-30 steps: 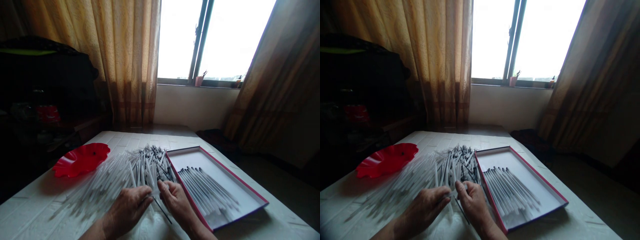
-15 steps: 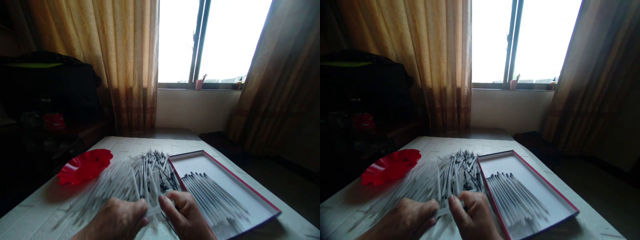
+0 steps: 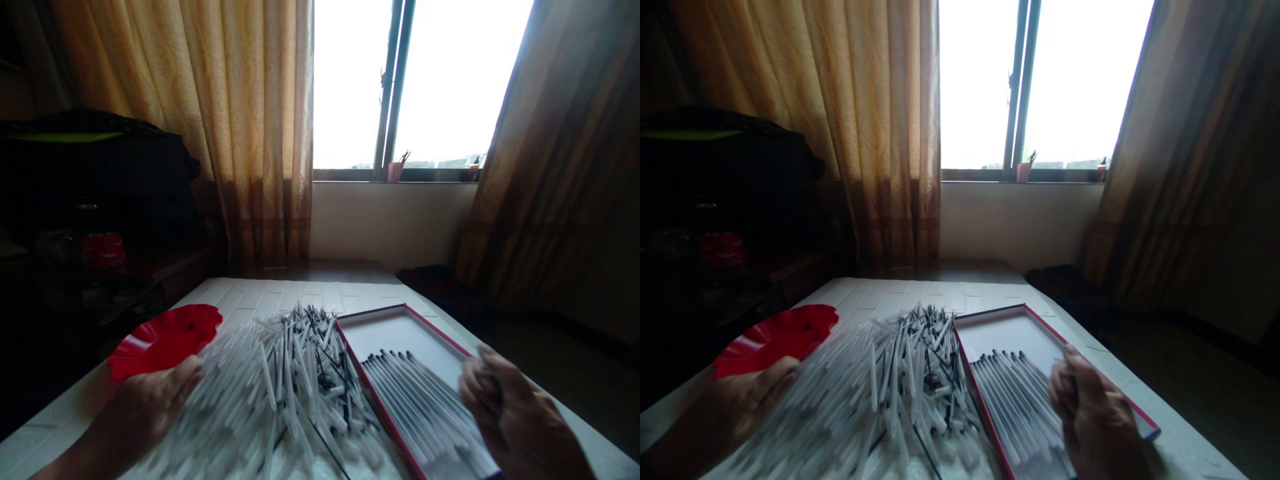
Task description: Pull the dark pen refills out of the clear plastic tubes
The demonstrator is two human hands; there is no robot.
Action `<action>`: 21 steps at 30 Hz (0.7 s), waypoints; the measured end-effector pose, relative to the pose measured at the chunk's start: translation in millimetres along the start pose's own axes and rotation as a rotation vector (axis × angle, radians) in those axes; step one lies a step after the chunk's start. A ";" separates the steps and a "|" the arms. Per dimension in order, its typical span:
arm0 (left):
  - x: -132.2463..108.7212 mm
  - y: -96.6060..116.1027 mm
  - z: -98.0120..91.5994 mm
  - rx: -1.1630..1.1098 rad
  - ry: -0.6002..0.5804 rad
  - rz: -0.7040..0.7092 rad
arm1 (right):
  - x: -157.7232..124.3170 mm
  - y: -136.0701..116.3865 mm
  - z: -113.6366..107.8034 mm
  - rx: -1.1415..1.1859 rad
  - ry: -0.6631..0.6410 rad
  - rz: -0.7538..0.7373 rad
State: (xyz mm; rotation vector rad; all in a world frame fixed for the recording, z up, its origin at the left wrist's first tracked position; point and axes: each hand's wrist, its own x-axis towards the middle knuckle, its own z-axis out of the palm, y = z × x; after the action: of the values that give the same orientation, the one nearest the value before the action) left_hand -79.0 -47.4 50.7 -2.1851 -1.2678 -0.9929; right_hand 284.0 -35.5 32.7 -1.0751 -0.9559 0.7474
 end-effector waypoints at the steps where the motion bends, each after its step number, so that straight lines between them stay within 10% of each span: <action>1: -2.8 -12.0 0.6 0.022 -0.039 -0.024 | 8.3 -1.7 -7.6 -0.023 0.002 0.023; 3: -0.6 -26.2 6.0 0.076 -0.387 -0.126 | 13.8 0.1 -9.0 -0.214 -0.281 0.033; 7: 26.4 -23.8 31.1 0.196 -0.535 -0.274 | 1.0 14.6 21.1 -0.673 -0.549 -0.310; 21: 44.0 -21.8 83.1 0.362 -0.725 -0.475 | 20.1 19.5 44.4 -1.243 -0.574 -0.326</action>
State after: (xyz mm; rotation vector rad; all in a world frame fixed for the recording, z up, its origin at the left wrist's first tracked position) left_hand -52.8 43.1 29.7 -2.0427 -2.1578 -0.0376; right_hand 250.9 4.9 27.3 -1.7108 -2.1675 0.0961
